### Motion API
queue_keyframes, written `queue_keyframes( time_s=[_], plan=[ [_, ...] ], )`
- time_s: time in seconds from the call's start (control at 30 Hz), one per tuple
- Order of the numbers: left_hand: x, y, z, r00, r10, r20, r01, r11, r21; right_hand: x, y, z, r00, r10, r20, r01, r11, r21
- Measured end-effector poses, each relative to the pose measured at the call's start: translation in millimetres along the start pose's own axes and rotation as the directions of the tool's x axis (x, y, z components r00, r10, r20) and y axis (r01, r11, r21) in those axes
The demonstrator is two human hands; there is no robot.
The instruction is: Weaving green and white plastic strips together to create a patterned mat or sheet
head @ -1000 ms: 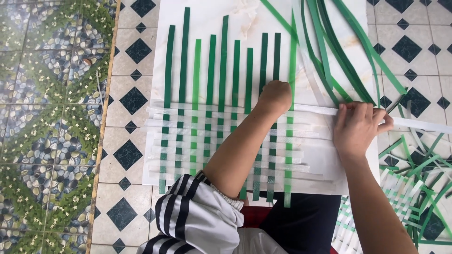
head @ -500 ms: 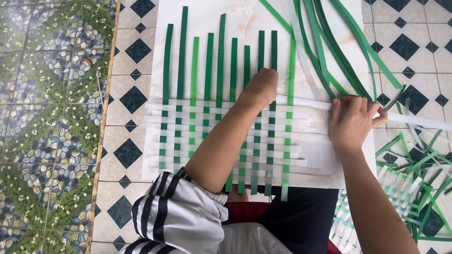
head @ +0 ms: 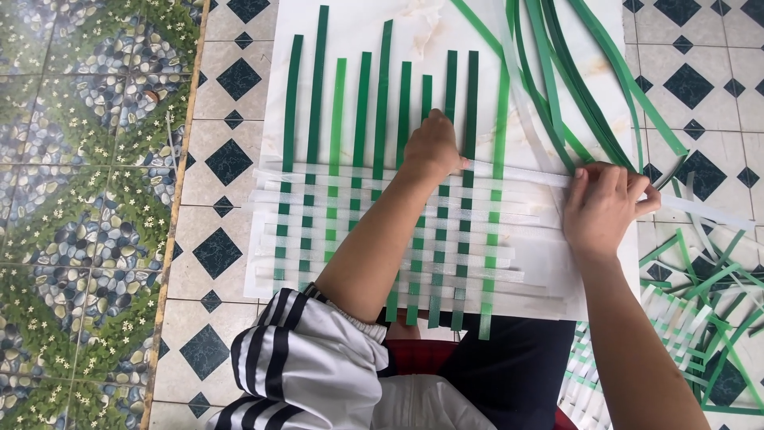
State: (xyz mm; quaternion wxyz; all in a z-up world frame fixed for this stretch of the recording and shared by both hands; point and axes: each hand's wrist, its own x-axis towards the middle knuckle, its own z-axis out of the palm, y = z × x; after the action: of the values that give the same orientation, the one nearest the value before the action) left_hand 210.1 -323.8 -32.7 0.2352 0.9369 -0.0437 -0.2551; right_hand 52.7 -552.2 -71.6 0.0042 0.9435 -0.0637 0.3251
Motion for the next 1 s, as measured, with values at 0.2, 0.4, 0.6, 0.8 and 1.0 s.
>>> queue_keyframes(
  time_s=[0.2,0.4,0.6,0.8,1.0],
  plan=[
    [-1,-5,0,1.000,-0.019,-0.013,0.019,1.000,-0.013,1,-1,-1,1.000,0.005,0.017,-0.005,1.000,0.004],
    [-3,-1,-2,0.997,-0.071,0.021,0.072,0.995,-0.062,2,-1,-1,0.999,0.031,0.025,-0.031,0.999,0.027],
    [-28,3,-22,0.995,-0.069,0.075,0.077,0.991,-0.107,2,-1,-1,0.999,0.015,0.032,-0.017,0.999,0.047],
    [-13,-2,0,0.999,-0.045,-0.009,0.044,0.997,-0.069,3,-1,0,0.999,0.025,0.022,-0.026,0.998,0.049],
    [-15,-1,-1,0.999,-0.038,-0.002,0.038,0.991,-0.128,3,0,0,0.999,0.020,0.031,-0.022,0.999,0.038]
  ],
)
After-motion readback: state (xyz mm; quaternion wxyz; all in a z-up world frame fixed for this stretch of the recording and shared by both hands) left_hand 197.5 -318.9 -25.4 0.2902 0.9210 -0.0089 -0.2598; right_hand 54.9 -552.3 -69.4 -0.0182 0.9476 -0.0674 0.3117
